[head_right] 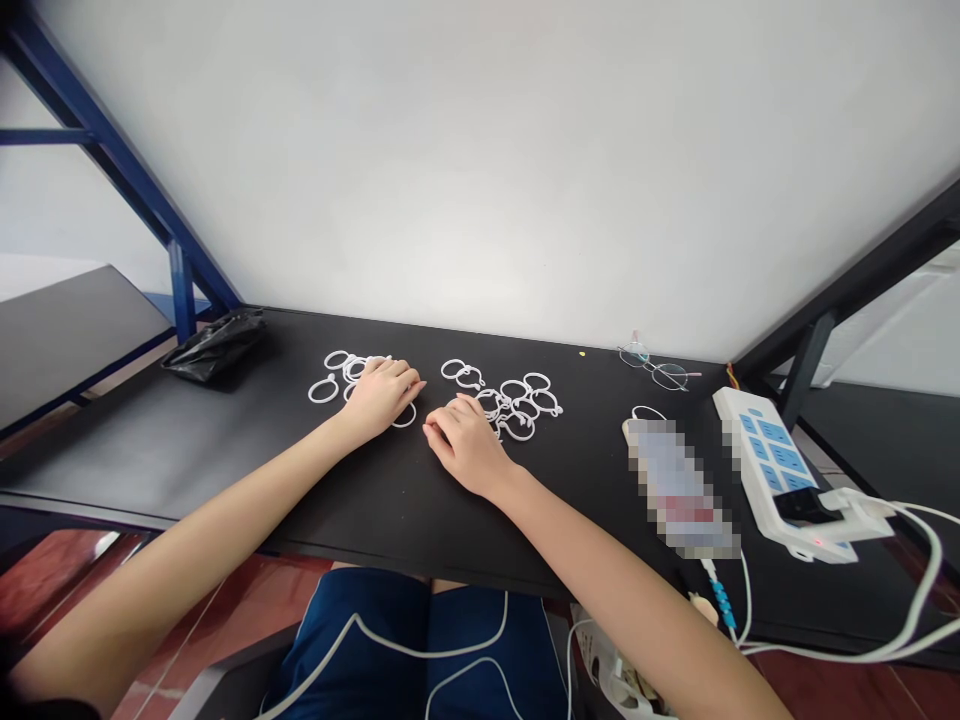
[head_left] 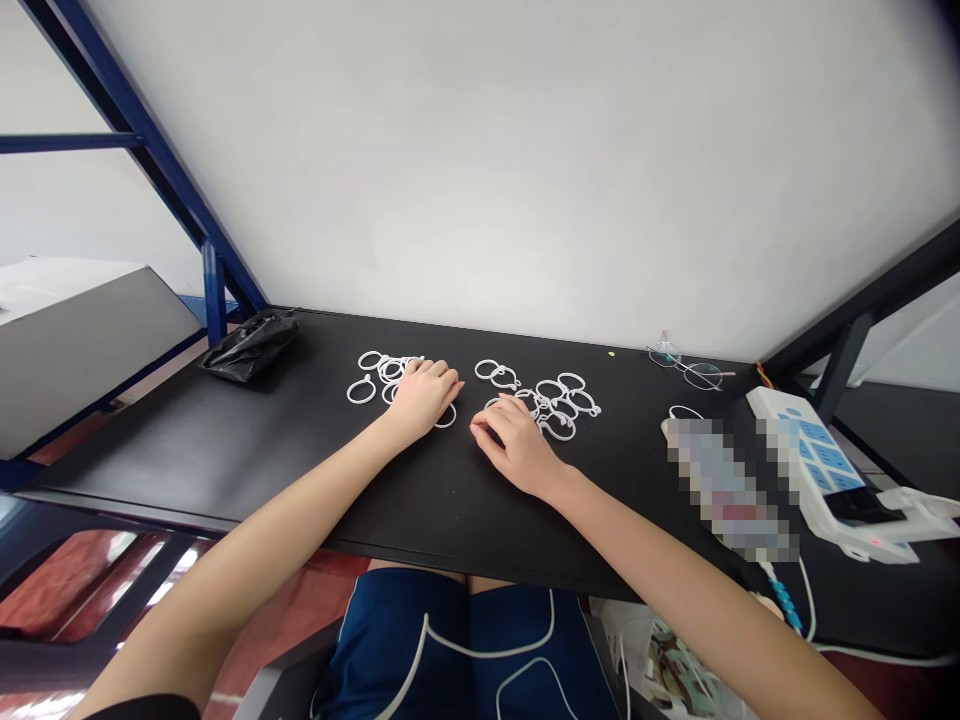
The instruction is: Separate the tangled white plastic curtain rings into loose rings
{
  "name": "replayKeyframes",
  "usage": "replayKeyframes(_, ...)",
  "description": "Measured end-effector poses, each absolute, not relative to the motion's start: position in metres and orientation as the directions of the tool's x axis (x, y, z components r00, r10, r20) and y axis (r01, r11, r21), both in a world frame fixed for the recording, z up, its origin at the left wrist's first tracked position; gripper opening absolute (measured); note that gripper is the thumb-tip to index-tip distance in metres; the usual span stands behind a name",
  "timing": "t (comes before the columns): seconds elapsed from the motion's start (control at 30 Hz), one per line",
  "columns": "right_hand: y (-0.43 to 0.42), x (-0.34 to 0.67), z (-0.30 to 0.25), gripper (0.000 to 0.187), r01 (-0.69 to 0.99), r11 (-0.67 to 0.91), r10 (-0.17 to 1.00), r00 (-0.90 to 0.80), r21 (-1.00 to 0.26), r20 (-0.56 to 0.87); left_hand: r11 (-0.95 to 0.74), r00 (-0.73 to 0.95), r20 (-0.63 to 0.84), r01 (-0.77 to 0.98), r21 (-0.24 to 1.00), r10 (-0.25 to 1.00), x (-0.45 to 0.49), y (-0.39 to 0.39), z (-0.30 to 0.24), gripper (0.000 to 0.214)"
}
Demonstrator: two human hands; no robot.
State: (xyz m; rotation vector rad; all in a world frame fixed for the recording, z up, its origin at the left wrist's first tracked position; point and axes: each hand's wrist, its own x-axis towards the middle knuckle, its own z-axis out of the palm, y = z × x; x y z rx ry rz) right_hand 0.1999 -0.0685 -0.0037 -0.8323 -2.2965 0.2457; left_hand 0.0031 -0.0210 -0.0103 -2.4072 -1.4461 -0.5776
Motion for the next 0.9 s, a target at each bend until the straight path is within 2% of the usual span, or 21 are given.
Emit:
replayKeyframes(0.23, -0.0686, 0.2003, -0.0035, 0.013, 0.496, 0.782, 0.621, -0.576, -0.378, 0.531, -0.468, 0.402, 0.478, 0.884, 0.021, 0.781, 0.0026, -0.0206, -0.0124, 0.029)
replayKeyframes(0.47, -0.0688, 0.2, -0.0037, 0.013, 0.495, 0.784, 0.619, -0.577, -0.374, 0.533, -0.442, 0.413, 0.463, 0.895, -0.05, 0.784, 0.0012, -0.0202, -0.0135, 0.031)
replayKeyframes(0.9, -0.0687, 0.2, -0.0039, 0.013, 0.497, 0.78, 0.625, -0.579, -0.381, 0.524, -0.447, 0.421, 0.481, 0.892, -0.066, 0.769, 0.0015, -0.0201, -0.0136, 0.028)
